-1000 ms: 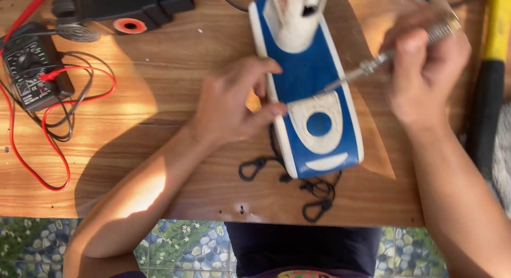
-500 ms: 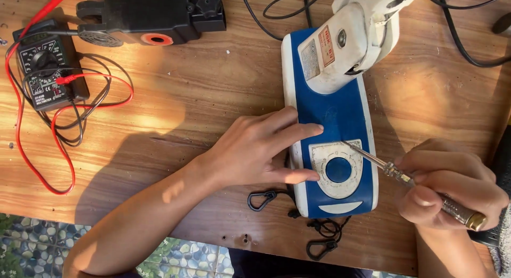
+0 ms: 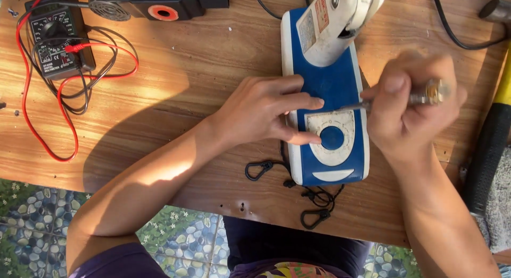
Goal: Adjusting the internal or interface components of a blue and white appliance using a screwdriver.
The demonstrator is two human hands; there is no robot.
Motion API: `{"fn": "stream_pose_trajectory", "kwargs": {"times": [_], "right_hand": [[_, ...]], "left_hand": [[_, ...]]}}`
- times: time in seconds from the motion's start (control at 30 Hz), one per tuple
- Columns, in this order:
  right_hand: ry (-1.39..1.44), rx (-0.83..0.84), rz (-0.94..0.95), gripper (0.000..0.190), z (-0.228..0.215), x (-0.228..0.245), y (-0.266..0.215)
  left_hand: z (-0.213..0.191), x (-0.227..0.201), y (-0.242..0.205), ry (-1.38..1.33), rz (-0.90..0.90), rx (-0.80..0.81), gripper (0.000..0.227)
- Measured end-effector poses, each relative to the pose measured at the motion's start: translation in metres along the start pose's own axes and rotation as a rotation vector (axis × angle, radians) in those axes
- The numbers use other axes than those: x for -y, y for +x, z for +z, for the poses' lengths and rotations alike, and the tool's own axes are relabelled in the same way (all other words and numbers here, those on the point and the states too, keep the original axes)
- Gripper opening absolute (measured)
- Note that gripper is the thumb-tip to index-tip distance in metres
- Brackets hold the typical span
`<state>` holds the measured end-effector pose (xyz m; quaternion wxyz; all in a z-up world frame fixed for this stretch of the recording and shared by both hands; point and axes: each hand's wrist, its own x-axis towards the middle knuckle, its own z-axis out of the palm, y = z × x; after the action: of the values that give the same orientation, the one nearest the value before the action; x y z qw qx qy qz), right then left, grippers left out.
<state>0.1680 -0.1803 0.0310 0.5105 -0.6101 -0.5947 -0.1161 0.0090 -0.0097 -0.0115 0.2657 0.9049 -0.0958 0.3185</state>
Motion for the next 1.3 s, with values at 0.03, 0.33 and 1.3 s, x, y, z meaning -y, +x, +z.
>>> {"fn": "stream_pose_trajectory", "kwargs": {"times": [0.03, 0.33, 1.3], "right_hand": [[-0.013, 0.008, 0.034, 0.032, 0.004, -0.001, 0.005], [0.034, 0.048, 0.273, 0.042, 0.016, -0.014, 0.030], [-0.070, 0.293, -0.153, 0.063, 0.009, 0.014, 0.002]], "left_hand": [[-0.005, -0.002, 0.007, 0.003, -0.009, 0.082, 0.051], [-0.024, -0.010, 0.035, -0.013, -0.147, 0.421, 0.053], [-0.013, -0.009, 0.005, -0.074, -0.071, 0.166, 0.047]]}}
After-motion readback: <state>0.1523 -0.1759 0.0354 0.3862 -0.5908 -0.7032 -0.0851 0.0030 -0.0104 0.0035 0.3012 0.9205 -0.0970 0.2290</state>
